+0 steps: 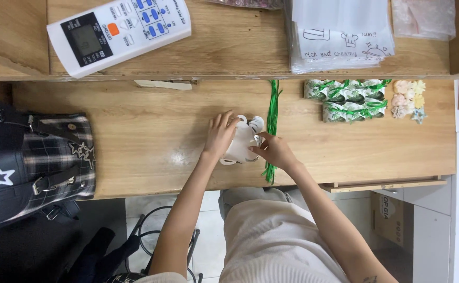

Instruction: Packaging decorative wax pieces into small boxes and tying them with green ribbons.

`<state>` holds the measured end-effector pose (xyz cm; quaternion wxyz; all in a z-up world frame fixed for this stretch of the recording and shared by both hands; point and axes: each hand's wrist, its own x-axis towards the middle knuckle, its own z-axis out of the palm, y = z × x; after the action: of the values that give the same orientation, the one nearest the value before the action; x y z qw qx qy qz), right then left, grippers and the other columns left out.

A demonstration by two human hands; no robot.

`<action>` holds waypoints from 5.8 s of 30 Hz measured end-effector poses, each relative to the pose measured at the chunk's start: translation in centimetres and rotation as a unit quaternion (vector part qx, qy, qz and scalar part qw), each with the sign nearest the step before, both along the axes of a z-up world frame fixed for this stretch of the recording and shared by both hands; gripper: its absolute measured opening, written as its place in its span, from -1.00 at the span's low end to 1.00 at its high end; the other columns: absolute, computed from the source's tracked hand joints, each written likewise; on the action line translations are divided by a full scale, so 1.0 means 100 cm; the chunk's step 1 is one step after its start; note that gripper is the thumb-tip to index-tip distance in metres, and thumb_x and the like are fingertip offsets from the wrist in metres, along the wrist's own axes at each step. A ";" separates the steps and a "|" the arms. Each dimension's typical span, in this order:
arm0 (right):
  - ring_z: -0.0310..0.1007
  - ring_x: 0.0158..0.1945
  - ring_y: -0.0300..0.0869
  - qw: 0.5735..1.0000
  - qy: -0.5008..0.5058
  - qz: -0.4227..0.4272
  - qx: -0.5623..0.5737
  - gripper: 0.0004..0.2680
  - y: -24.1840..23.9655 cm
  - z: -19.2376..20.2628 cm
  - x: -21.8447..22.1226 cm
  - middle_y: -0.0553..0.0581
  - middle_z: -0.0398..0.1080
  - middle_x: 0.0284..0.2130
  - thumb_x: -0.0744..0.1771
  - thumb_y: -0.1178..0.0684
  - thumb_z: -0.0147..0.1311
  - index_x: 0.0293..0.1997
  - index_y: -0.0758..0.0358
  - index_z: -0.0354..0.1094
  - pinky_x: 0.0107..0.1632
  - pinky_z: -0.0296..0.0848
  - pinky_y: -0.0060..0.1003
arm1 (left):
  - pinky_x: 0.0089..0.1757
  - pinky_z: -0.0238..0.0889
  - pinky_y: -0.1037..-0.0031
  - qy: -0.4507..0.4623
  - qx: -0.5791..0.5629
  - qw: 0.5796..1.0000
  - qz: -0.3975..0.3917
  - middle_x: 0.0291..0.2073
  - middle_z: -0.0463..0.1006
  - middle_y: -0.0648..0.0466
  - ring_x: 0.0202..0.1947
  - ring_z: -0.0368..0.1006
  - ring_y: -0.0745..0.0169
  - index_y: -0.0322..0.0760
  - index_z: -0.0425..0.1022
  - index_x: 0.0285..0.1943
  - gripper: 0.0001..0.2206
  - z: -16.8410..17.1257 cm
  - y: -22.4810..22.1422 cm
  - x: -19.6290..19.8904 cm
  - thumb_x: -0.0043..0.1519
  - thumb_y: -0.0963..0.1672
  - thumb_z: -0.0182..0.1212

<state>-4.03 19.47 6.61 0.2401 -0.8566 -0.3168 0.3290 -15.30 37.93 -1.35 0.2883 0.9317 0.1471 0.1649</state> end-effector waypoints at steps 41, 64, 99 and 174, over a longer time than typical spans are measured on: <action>0.48 -0.54 -0.20 0.986 -0.032 -0.162 -0.005 -0.74 -0.015 0.024 -0.005 0.20 0.48 -0.59 0.37 -0.08 0.14 -0.27 0.41 0.43 -0.41 0.43 -0.25 | -0.20 0.40 0.25 0.075 -0.293 0.953 -0.024 -0.11 0.56 -0.01 -0.20 0.53 0.04 -0.25 0.36 0.01 -0.66 -0.006 0.040 -0.033 0.21 -0.03 0.35; 0.54 -0.49 -0.14 0.988 -0.096 -0.105 0.056 -0.80 -0.042 0.119 -0.063 0.18 0.44 -0.43 0.34 0.13 0.14 0.06 0.28 0.37 -0.37 0.49 -0.22 | -0.28 0.41 0.05 0.172 -0.206 0.963 0.037 -0.37 0.64 -0.06 -0.30 0.58 -0.18 -0.27 0.52 -0.20 -0.78 0.045 -0.036 -0.046 0.25 -0.03 0.25; 0.42 -0.08 0.17 0.959 -0.267 -0.060 0.077 -0.84 -0.037 -0.043 -0.037 0.31 0.31 -0.10 0.29 -0.04 0.27 -0.12 0.09 0.45 -0.10 0.50 -0.03 | -0.13 0.42 0.21 0.106 -0.243 0.961 0.076 -0.01 0.53 -0.08 -0.08 0.57 -0.10 -0.15 0.39 0.07 -0.76 -0.036 0.005 -0.026 0.25 -0.16 0.27; 0.53 -0.09 -0.26 0.941 0.199 -0.204 0.182 -0.76 -0.019 0.057 0.031 0.09 0.52 -0.12 0.33 0.12 0.24 0.10 0.27 0.40 -0.11 0.55 -0.33 | -0.11 0.61 0.17 0.045 -0.743 0.665 0.061 0.20 0.39 0.12 0.05 0.49 0.16 -0.15 0.35 0.23 -0.60 0.115 0.001 -0.076 0.21 -0.29 0.03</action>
<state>-0.91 17.54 12.28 0.5117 -0.7620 -0.1352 0.3731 -22.86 38.07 10.19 0.8671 0.4040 0.2906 -0.0240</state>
